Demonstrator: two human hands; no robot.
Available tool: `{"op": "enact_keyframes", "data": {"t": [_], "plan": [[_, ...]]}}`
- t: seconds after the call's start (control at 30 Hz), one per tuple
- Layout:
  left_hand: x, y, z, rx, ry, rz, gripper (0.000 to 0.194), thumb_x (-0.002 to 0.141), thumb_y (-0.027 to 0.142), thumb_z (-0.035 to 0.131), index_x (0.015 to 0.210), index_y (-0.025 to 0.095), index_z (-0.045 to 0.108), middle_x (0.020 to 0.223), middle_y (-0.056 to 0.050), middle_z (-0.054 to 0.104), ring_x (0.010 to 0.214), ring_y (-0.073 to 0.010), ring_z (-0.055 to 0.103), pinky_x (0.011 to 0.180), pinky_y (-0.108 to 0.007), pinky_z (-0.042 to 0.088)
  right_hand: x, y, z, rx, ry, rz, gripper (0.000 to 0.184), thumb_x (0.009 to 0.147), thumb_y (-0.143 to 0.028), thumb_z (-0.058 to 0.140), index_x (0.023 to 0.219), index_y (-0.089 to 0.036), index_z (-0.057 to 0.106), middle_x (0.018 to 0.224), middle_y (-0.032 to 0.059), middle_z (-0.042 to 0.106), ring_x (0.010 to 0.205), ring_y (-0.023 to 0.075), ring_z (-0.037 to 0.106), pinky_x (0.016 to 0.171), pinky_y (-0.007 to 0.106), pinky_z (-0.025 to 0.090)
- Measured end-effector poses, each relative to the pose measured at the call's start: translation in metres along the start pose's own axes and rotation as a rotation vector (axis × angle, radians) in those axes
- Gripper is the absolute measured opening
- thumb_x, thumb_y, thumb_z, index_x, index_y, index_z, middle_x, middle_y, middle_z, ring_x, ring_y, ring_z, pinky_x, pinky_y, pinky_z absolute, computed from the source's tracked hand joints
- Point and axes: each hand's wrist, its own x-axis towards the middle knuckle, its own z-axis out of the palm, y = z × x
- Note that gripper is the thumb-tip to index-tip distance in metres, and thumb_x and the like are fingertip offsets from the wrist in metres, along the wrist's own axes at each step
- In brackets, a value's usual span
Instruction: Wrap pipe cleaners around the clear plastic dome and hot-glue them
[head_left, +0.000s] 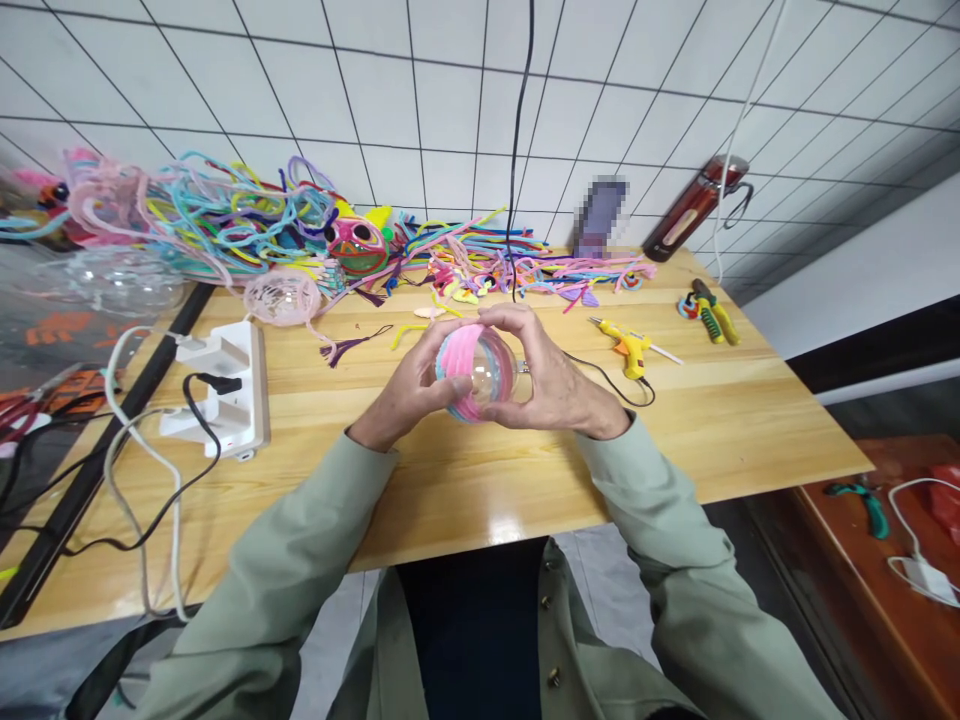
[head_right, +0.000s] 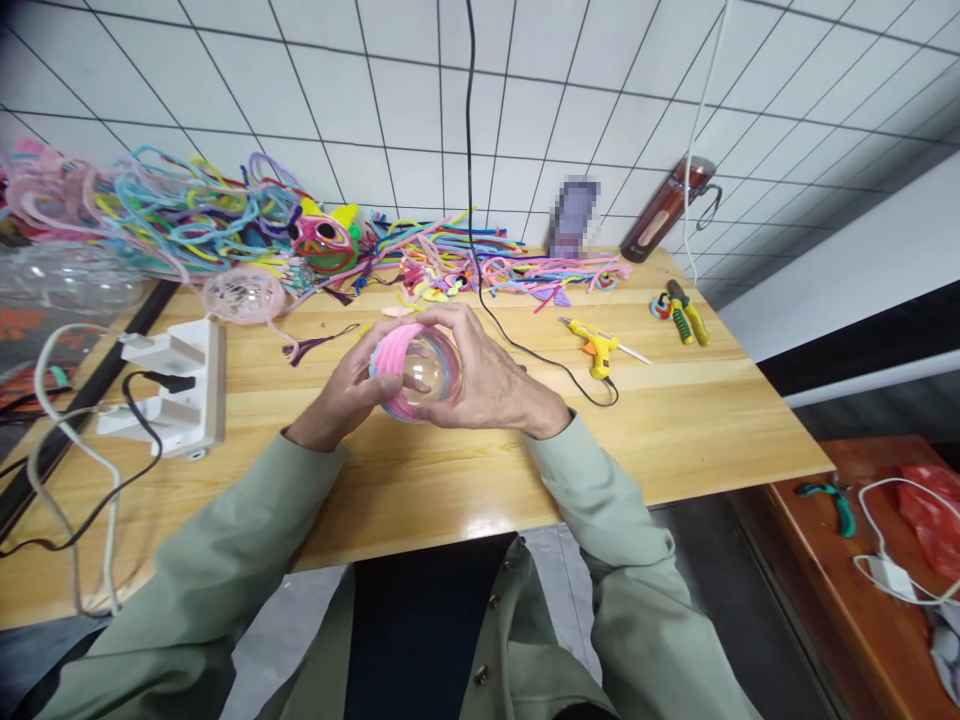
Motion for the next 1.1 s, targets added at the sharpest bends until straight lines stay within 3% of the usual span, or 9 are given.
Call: {"op": "enact_keyframes", "data": {"t": [0.17, 0.6, 0.87, 1.1], "plan": [[0.0003, -0.0015, -0.0018, -0.006, -0.018, -0.006, 0.073, 0.086, 0.067, 0.094, 0.144, 0.027, 0.072, 0.138, -0.01, 0.073, 0.126, -0.0342, 0.071, 0.113, -0.05, 0.063, 0.0007, 0.0026, -0.0002, -0.048, 0.001, -0.038, 0.092, 0.081, -0.062, 0.096, 0.153, -0.03, 0.048, 0.152, 0.0152, 0.061, 0.144, 0.0364, 0.061, 0.123, 0.062, 0.053], [0.0023, -0.0049, -0.0032, 0.05, 0.045, -0.005, 0.08, 0.085, 0.071, 0.093, 0.148, 0.028, 0.069, 0.149, -0.01, 0.069, 0.136, -0.0347, 0.067, 0.12, -0.05, 0.059, 0.0009, 0.0013, -0.0068, -0.187, -0.026, -0.065, 0.078, 0.094, -0.066, 0.086, 0.157, -0.032, 0.054, 0.145, 0.0146, 0.065, 0.136, 0.0371, 0.063, 0.116, 0.064, 0.057], [0.0018, -0.0002, -0.0022, 0.113, 0.052, 0.021, 0.081, 0.088, 0.074, 0.089, 0.15, 0.027, 0.067, 0.156, -0.012, 0.069, 0.15, -0.04, 0.063, 0.133, -0.058, 0.051, -0.001, 0.0013, -0.0046, -0.17, -0.059, -0.077, 0.087, 0.1, -0.057, 0.08, 0.175, -0.033, 0.044, 0.16, 0.0168, 0.056, 0.151, 0.0386, 0.057, 0.128, 0.065, 0.054], [0.0038, -0.0085, -0.0024, 0.017, 0.077, 0.015, 0.083, 0.086, 0.079, 0.088, 0.149, 0.027, 0.072, 0.158, -0.012, 0.072, 0.15, -0.0417, 0.067, 0.127, -0.056, 0.056, -0.0035, 0.0063, -0.0032, -0.166, -0.094, -0.057, 0.098, 0.095, -0.046, 0.082, 0.181, -0.036, 0.035, 0.166, 0.0155, 0.052, 0.157, 0.0401, 0.054, 0.132, 0.067, 0.052]]}}
